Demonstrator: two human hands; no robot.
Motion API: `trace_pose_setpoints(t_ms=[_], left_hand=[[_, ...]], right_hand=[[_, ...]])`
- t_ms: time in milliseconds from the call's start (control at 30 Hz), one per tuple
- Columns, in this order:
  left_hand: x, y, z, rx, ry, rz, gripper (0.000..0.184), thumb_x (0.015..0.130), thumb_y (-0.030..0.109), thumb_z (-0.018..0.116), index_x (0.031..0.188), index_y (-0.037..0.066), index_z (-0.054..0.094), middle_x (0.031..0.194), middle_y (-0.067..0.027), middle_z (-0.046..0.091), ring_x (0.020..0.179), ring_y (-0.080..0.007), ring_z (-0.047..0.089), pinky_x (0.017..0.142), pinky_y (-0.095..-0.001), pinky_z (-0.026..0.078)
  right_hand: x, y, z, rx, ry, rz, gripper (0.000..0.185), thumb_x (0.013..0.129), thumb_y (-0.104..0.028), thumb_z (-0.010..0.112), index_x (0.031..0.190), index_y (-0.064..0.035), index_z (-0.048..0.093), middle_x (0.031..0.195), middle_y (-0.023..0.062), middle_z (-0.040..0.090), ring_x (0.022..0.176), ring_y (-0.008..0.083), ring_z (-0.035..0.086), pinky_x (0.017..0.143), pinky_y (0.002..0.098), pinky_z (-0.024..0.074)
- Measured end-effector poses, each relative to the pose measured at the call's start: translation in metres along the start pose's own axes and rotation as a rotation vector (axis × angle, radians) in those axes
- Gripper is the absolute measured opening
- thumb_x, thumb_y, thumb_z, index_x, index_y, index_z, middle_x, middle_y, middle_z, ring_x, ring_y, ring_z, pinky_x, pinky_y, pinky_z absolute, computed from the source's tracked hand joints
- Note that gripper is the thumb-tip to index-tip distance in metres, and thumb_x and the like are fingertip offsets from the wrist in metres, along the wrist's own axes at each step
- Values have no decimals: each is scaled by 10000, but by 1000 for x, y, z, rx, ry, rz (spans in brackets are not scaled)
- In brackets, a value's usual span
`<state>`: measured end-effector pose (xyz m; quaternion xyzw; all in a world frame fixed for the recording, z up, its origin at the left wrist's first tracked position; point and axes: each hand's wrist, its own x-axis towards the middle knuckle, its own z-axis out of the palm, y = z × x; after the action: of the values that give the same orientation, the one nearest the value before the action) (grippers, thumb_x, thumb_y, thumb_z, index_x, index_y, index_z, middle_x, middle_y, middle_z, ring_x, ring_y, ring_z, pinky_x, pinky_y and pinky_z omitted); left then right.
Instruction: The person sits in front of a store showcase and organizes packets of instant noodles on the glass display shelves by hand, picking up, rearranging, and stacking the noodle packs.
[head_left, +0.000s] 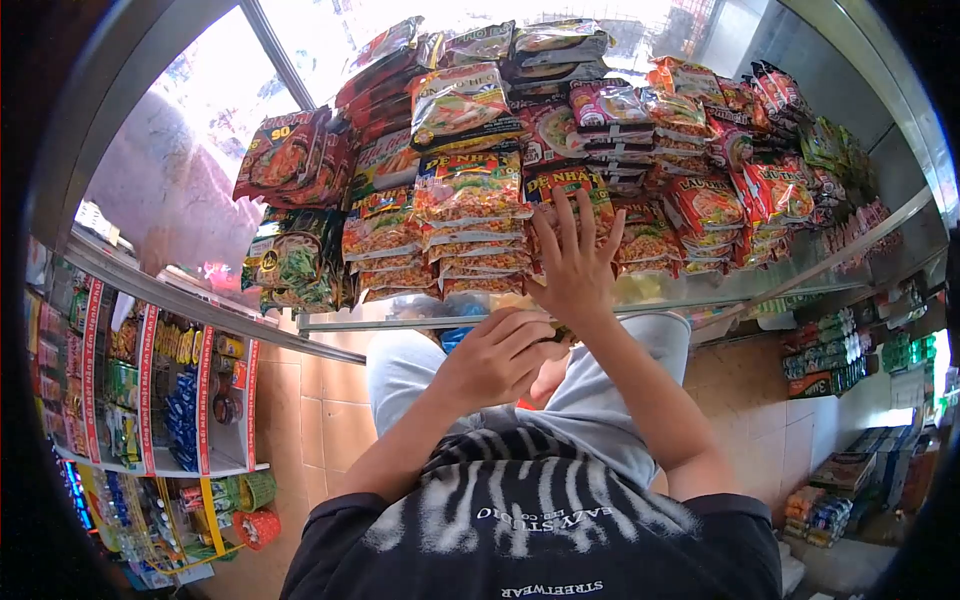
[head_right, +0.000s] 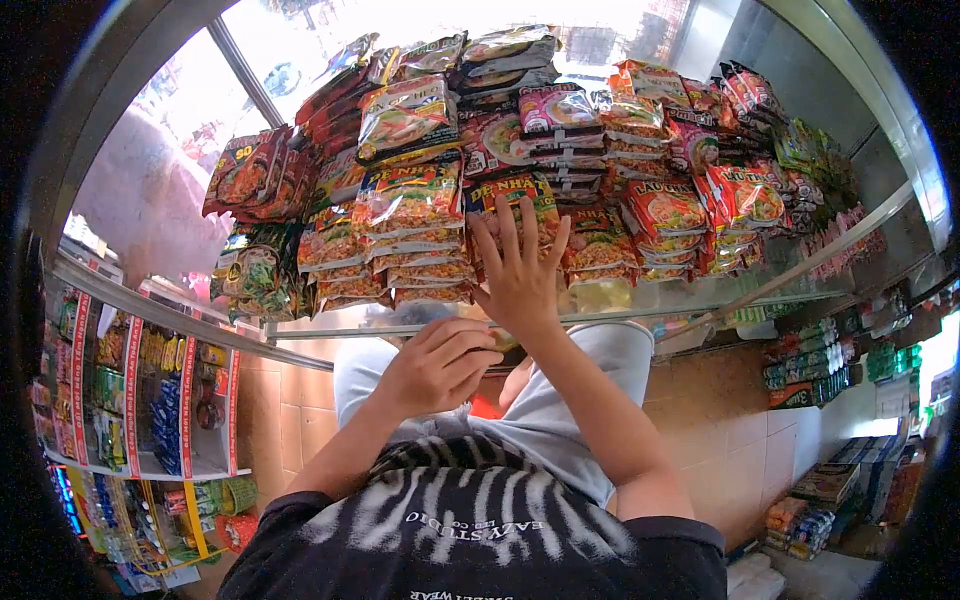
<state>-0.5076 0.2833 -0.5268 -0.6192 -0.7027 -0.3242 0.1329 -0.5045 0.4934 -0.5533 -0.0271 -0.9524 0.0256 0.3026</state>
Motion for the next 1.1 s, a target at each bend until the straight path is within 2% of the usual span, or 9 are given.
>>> trace_pose_setpoints(t_ms=[100,200,333,567,767,867,900,1000,1100], left_hand=[[8,-10,-5,64,63,-9,364,924,110,758,1287,115,748,1346,-84,697,1359,-300,651,1205,-499,507],[25,-18,-24,245,162,-142,443,941,148,774,1379,172,712,1567,-127,584,1539,-349,520,1295,-599,401],[32,-37,-43,428,143,-290,808,942,192,787,1688,251,484,1813,-151,344,1693,-379,302,1388,-637,197],[17,-44,-39,443,83,-394,878,918,200,830,1707,250,449,1816,-156,343,1707,-365,289,1401,-603,158],[13,-43,-35,415,191,-360,863,932,178,821,1708,231,446,1825,-178,319,1707,-419,268,1393,-611,201],[-4,-34,-25,343,269,-191,692,928,148,796,1589,205,600,1671,-190,506,1558,-422,500,1298,-607,413],[-9,-29,-23,321,255,-166,481,929,147,822,1396,155,708,1454,-135,658,1374,-390,636,1157,-548,523],[-26,-26,-16,133,40,-290,330,954,160,785,1274,102,727,1258,-107,718,1168,-314,718,1078,-478,556],[-39,-34,-1,123,-67,-372,359,971,216,778,1303,93,718,1280,-129,723,1203,-330,710,1087,-480,548]], right_hand=[[-1,2,20,-182,66,-16,1070,718,-418,914,1681,-221,492,1780,140,396,1671,429,316,1283,857,94],[0,4,26,-59,174,-15,1011,740,-357,895,1667,-232,511,1772,131,412,1670,426,323,1292,847,94],[-2,6,10,-23,85,4,974,748,-307,891,1651,-248,533,1765,125,424,1665,422,337,1305,831,95],[-9,15,7,6,78,-37,1068,665,-266,937,1650,-265,525,1770,117,419,1673,400,327,1335,760,92],[-4,12,-1,21,23,-33,1068,686,-285,926,1666,-249,504,1779,123,398,1677,405,310,1332,753,93],[-1,13,-10,6,19,-55,1074,710,-337,929,1681,-230,482,1785,134,381,1673,411,310,1335,742,96],[2,15,-20,59,-34,-61,1075,717,-353,928,1684,-223,478,1780,136,385,1666,413,316,1336,737,99],[11,18,-45,91,-134,-82,1054,751,-400,925,1683,-189,482,1761,141,406,1652,397,333,1341,711,121],[24,15,-60,232,-46,-61,1000,834,-460,925,1679,-143,494,1701,148,493,1604,351,417,1345,657,170]])
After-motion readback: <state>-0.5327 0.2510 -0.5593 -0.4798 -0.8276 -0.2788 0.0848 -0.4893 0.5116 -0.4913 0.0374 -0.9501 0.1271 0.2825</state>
